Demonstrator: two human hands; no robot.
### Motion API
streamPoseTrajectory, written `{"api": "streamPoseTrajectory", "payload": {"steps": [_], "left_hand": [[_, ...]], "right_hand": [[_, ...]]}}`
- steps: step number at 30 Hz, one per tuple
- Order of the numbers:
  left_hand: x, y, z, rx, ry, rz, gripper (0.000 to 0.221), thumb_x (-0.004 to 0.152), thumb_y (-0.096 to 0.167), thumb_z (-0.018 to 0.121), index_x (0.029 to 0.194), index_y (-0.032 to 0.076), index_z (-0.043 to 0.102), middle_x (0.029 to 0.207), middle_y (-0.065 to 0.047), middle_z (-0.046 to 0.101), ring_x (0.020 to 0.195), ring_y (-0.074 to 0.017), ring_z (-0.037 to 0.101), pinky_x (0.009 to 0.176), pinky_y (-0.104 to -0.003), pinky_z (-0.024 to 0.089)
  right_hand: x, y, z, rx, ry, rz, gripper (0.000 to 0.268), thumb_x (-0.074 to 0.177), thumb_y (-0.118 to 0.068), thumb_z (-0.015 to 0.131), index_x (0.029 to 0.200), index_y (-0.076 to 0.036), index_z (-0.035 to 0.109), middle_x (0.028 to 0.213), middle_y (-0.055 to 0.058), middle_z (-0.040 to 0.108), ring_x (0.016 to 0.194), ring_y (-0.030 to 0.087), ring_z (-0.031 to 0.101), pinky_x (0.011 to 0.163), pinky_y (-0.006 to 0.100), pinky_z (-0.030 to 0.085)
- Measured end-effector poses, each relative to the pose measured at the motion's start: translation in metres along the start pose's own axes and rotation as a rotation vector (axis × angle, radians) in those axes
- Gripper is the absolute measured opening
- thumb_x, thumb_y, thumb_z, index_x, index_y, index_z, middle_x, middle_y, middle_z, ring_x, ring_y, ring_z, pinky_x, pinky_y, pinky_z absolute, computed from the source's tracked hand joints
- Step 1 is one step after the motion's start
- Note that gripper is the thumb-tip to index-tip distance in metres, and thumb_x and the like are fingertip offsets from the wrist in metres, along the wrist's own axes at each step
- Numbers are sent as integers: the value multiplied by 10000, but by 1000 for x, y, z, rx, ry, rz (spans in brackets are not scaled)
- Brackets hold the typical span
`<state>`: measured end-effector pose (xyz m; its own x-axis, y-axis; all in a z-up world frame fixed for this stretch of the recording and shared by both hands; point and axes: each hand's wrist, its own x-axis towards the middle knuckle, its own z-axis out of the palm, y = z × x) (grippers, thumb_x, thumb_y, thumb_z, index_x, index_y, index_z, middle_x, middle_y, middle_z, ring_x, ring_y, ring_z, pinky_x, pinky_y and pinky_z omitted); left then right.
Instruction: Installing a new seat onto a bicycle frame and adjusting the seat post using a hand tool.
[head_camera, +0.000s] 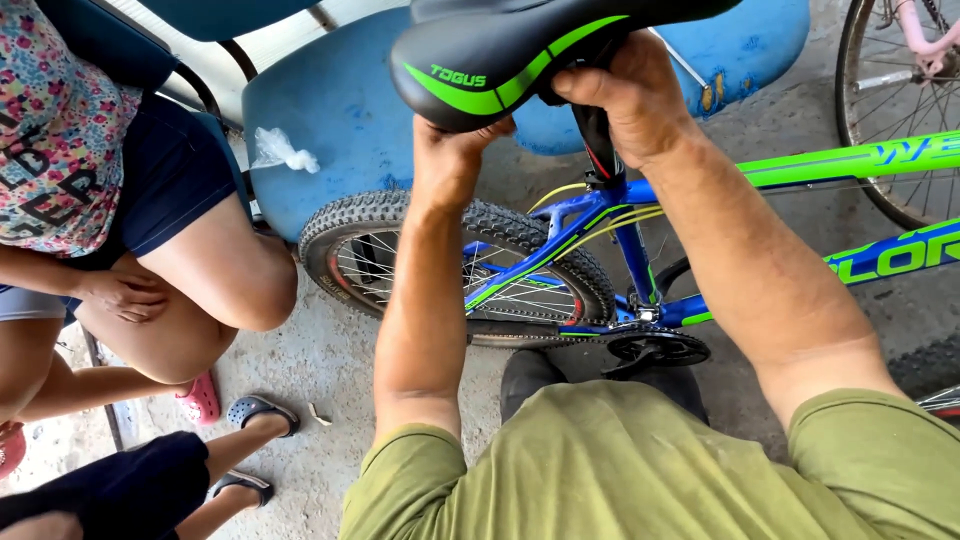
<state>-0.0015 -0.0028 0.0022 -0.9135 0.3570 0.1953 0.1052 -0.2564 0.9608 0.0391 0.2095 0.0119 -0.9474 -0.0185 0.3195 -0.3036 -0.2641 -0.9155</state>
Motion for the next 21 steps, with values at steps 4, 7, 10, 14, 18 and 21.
{"api": "streamPoseTrajectory", "payload": {"steps": [4,7,10,14,18,21], "left_hand": [[-16,-19,30,24,34,-177,303,832,321,840,972,80,719,898,-32,712,787,-182,636,702,-360,566],[-22,-39,46,-57,-4,-137,315,928,289,797,1124,47,756,974,-37,734,794,-126,636,619,-280,570],[-20,-31,59,-120,48,-70,210,916,281,779,786,133,706,697,37,520,628,-93,475,544,-256,469],[-18,-29,57,-159,65,-41,140,920,214,786,842,113,726,724,36,552,634,-91,478,548,-247,448],[0,-40,19,44,-118,-236,86,879,161,817,883,162,732,831,86,636,771,-79,542,676,-265,464],[24,-54,33,37,-159,-236,84,876,147,813,892,149,731,833,69,639,769,-93,552,679,-281,476]], "right_hand": [[-1,-1,8,90,69,3,375,885,-202,832,1210,-97,676,1204,15,721,1151,183,677,1021,338,585],[-3,1,6,53,66,6,336,910,-201,808,1196,-92,669,1183,17,718,1135,186,688,1020,329,594],[-2,1,0,35,-22,-43,359,963,-195,788,1272,-93,636,1259,30,688,1210,208,662,1072,357,577],[3,1,-1,-32,-47,-87,400,971,-205,773,1306,-63,606,1268,51,675,1217,205,648,1091,343,558],[5,20,-6,-134,26,-143,397,932,-265,781,1240,-65,632,1188,7,681,1112,148,628,1021,329,558],[6,28,0,-198,53,-251,320,954,-230,744,1152,-1,639,1078,69,699,1016,195,655,900,355,570]]}}
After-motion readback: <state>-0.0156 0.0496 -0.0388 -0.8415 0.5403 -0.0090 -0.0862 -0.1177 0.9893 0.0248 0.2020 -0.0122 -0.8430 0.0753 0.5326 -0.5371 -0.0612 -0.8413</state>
